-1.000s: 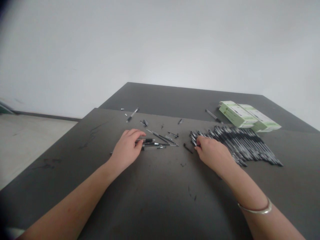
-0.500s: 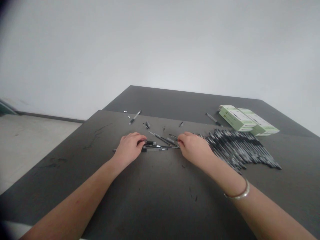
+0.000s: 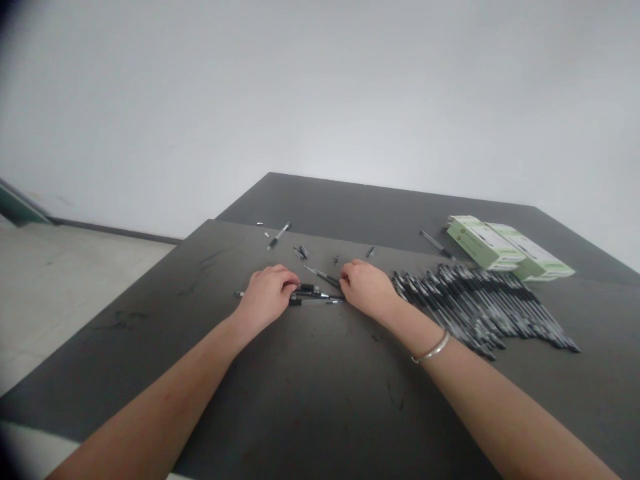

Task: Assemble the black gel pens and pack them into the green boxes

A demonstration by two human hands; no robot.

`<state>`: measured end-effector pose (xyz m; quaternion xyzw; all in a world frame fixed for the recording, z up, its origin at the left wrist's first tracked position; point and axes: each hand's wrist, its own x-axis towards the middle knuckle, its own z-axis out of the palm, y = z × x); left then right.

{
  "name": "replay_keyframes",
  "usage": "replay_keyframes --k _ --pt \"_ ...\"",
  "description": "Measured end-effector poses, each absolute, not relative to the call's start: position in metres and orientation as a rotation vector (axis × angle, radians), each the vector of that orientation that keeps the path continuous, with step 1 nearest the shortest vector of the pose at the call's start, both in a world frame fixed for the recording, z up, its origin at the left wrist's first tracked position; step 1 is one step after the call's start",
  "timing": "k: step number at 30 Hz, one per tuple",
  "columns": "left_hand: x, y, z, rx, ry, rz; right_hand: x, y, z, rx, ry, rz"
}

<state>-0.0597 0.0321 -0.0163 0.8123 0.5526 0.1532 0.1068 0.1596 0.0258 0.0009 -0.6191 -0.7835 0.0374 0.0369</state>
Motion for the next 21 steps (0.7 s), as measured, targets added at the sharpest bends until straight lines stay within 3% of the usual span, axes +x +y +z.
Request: replay_keyframes --k 21 --pt "-0.056 0.030 -0.016 2.373 1.538 0.619 0.160 0.019 0.004 -1.880 -2.403 0.070"
